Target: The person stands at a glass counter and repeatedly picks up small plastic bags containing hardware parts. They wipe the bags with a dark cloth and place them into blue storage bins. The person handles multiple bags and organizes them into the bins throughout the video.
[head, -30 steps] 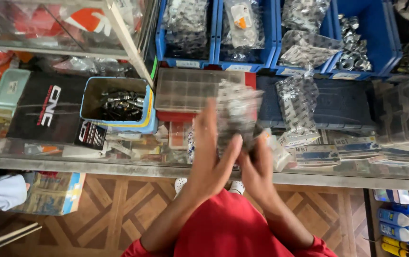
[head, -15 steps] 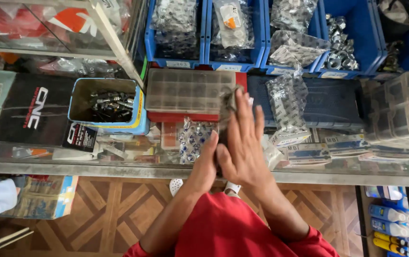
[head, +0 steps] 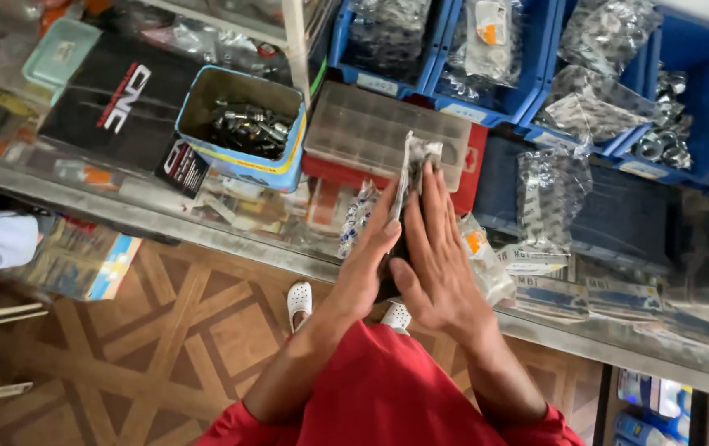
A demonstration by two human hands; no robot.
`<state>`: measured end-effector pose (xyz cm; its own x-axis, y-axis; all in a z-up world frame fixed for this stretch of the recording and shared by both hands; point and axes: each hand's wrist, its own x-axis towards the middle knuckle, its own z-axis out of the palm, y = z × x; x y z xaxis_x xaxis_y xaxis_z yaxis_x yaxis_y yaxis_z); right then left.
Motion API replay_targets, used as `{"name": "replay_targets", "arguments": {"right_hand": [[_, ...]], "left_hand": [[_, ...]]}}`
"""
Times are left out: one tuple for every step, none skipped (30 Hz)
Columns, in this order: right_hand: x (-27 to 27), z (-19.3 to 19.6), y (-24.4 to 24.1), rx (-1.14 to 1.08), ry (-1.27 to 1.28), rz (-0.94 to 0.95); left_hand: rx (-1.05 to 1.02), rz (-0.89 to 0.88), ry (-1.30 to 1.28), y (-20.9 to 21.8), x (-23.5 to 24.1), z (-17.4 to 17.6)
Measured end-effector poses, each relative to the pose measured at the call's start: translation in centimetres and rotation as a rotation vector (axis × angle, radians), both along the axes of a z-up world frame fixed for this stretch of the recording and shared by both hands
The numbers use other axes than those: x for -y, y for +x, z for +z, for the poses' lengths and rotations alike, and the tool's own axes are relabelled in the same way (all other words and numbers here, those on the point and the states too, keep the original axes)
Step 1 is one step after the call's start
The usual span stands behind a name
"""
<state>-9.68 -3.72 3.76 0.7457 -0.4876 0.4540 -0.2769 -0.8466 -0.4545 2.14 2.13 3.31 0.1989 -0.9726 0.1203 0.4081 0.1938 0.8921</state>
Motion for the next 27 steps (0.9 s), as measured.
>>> {"name": "replay_targets", "arguments": {"right_hand": [[0.4, 0.0, 0.2, 0.001, 0.000, 0.008], [0.9, 0.0, 0.5, 0.027, -0.039, 0.000], [1.4, 0.1, 0.8, 0.053, -0.077, -0.007], [1.5, -0.4, 0.8, 0.052, -0.075, -0.006], [1.6, -1.0, 0.9, 0.058, -0.092, -0.009], [1.9, -1.4, 1.1, 0.067, -0.112, -0.009], [1.4, -1.5, 1.2, 0.069, -0.113, -0.007], [0.9, -1.5, 1.3, 0.052, -0.142, 0.045], [0.4, -1.6, 1.3, 0.034, -0.171, 0.097], [-0.1, -1.7, 0.8, 0.034, -0.171, 0.094], [-0.6, -1.8, 0.3, 0.021, -0.178, 0.134], [-1.1, -1.8, -0.1, 0.008, -0.186, 0.171], [-0.9, -2.2, -0.6, 0.009, -0.187, 0.167], [-0.8, -2.5, -1.1, 0.033, -0.163, 0.134], [-0.6, -2.8, -1.6, 0.057, -0.138, 0.101], [-0.3, -2.1, -1.7, 0.059, -0.141, 0.094], [0.1, -1.3, -1.8, 0.036, -0.135, 0.006], [0.4, -0.6, -2.1, 0.011, -0.126, -0.088], [1.0, -0.5, -2.1, 0.011, -0.126, -0.102], [1.6, -0.5, -2.1, 0.015, -0.134, -0.102], [2.2, -0.5, -2.1, 0.020, -0.143, -0.102], [1.9, -0.6, -1.9, 0.022, -0.142, -0.114], [1.7, -0.7, -1.6, 0.063, -0.165, -0.048], [1.6, -0.7, -1.3, 0.105, -0.191, 0.016], [0.9, -1.0, -1.3, 0.109, -0.195, 0.004], [0.0, -1.3, -1.3, 0.121, -0.213, 0.016], [-0.8, -1.6, -1.2, 0.132, -0.231, 0.028]], "left_hand": [[0.001, 0.008, 0.000, -0.1, -0.2, -0.9], [-0.024, 0.001, 0.008, -0.1, -0.4, -1.8], [-0.049, -0.006, 0.016, -0.2, -0.5, -2.8], [-0.050, -0.005, 0.018, -0.5, -0.8, -2.8], [-0.102, -0.005, 0.034, -0.8, -1.0, -2.8], [-0.151, -0.004, 0.046, -0.9, -1.1, -2.8], [-0.148, -0.002, 0.045, -0.3, -1.2, -1.1], [-0.176, -0.007, 0.161, 0.3, -1.4, 0.6], [-0.204, -0.012, 0.278, 0.9, -1.6, 2.2], [-0.204, -0.014, 0.279, 1.1, -1.2, 1.2], [-0.230, 0.047, 0.196, 1.3, -0.9, 0.2], [-0.254, 0.107, 0.112, 1.6, -0.4, -0.8], [-0.252, 0.103, 0.111, 1.8, 0.3, -6.2], [-0.010, 0.210, 0.025, 2.0, 0.3, -11.5], [0.233, 0.316, -0.061, 2.2, -0.3, -16.7], [0.235, 0.309, -0.065, 1.4, 0.5, -11.5], [-0.234, 0.168, 0.137, 0.7, 0.8, -6.1], [-0.700, 0.012, 0.345, 0.0, 0.3, -0.7], [-0.697, -0.001, 0.350, -0.8, 0.6, -3.6], [-0.674, -0.048, 0.392, -1.6, 0.8, -6.6], [-0.649, -0.095, 0.434, -2.3, 0.9, -9.6], [-0.644, -0.105, 0.438, -2.1, 0.8, -7.7], [-0.320, -0.129, 0.207, -2.0, 0.6, -5.7], [0.001, -0.153, -0.032, -1.7, 0.7, -3.7], [0.006, -0.165, -0.035, -1.3, 1.3, -3.6], [-0.202, -0.097, 0.028, -0.9, 1.9, -3.5], [-0.409, -0.027, 0.091, -0.5, 2.4, -3.5]]}}
